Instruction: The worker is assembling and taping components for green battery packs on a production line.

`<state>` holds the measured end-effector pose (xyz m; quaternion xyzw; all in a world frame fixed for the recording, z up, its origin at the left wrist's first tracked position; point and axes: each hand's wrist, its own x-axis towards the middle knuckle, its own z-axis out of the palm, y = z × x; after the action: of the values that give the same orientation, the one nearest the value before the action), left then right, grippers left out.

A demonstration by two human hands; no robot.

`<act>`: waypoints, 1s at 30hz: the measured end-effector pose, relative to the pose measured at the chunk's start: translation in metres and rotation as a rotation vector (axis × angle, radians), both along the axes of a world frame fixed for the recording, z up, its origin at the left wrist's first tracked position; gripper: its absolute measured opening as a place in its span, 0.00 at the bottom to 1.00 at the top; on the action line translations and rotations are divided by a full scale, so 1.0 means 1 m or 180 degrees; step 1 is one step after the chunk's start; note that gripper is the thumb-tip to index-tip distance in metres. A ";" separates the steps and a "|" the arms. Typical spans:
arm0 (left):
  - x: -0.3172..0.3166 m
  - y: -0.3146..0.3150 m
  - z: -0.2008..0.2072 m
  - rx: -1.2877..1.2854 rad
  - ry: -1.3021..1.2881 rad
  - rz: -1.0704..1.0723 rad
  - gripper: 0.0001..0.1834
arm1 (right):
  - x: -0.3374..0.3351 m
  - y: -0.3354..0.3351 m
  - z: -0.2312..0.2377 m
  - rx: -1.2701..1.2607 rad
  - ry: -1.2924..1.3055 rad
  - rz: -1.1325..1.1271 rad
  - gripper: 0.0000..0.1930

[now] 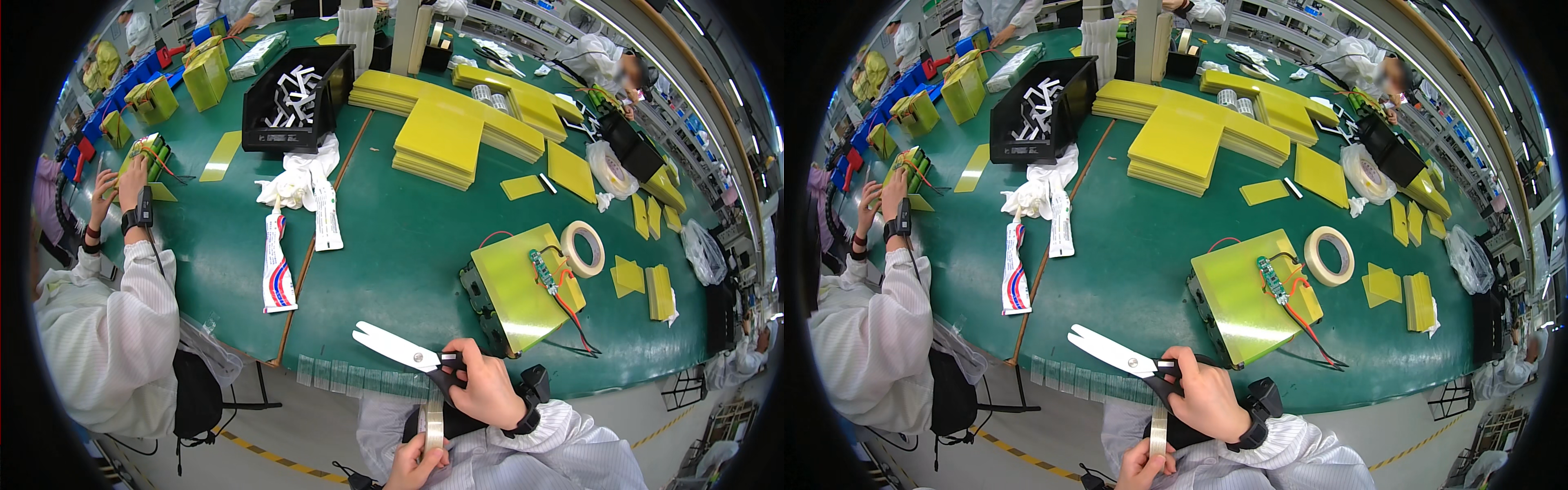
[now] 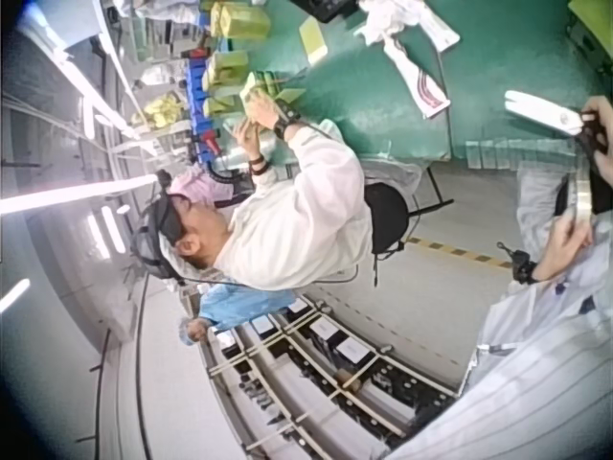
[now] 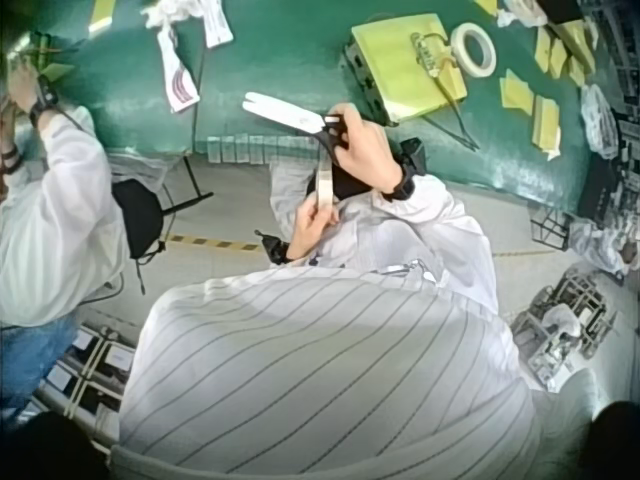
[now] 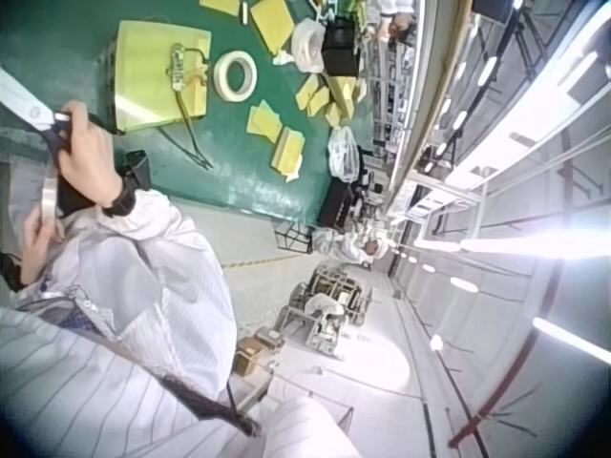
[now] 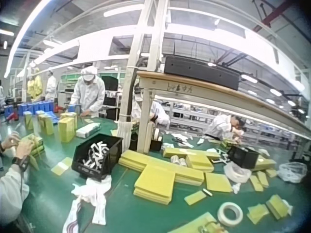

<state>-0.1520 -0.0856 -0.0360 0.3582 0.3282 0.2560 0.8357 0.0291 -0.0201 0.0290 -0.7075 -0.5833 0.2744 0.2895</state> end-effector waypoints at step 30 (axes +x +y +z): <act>0.001 -0.002 -0.010 -0.0191 0.0120 0.0125 0.09 | 0.089 -0.069 0.061 -0.1720 0.0252 0.1337 0.24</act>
<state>-0.1510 -0.0874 -0.0456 0.3313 0.3583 0.2557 0.8346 0.1179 -0.0894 0.0900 -0.6119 -0.6107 0.4999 0.0512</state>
